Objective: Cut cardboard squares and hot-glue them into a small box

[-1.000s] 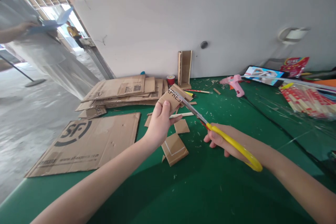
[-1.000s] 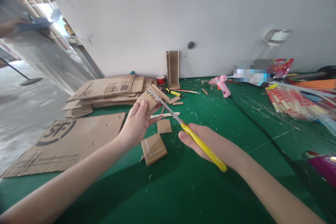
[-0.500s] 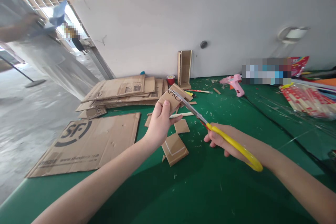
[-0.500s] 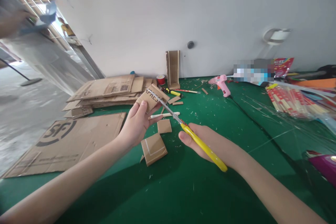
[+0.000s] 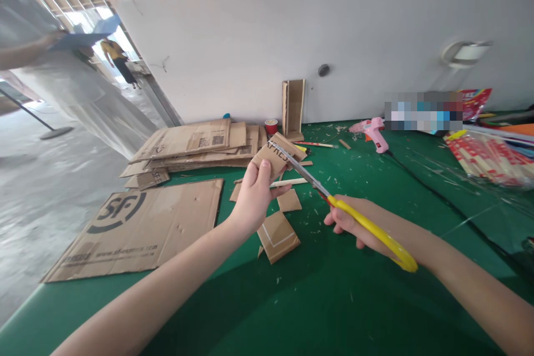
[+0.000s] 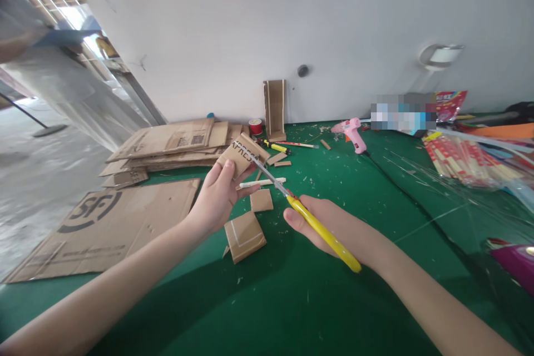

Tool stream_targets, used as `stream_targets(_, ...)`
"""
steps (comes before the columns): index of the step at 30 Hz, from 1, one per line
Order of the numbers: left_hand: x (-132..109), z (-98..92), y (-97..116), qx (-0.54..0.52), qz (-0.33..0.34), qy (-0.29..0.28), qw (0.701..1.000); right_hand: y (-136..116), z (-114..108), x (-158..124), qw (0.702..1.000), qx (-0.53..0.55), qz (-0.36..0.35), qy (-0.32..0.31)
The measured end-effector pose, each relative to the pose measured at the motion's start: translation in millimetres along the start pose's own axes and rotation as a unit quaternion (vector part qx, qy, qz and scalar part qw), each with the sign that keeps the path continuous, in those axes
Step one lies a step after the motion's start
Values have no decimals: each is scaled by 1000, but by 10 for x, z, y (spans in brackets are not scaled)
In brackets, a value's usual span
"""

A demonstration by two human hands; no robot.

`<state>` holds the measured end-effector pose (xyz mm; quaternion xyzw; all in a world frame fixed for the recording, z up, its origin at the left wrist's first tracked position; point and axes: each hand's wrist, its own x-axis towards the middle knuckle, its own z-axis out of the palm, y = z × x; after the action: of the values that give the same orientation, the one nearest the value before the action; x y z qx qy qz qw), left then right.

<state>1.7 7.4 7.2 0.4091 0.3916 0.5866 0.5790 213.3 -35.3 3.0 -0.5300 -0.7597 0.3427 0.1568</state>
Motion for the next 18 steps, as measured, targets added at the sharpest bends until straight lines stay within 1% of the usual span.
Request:
stream_targets(5,1,1,-5,-10,8,-13,1000,7,-2,-1,1000,15,-7,-5)
stream_targets(12,2,-1,2,-16,1,-7,1000,10,-11,-1,1000,27,-13,-9)
stream_targets(18,6,-5,-24,-18,7,-15,1000,-15,-20,-6,1000,25,-14,-11)
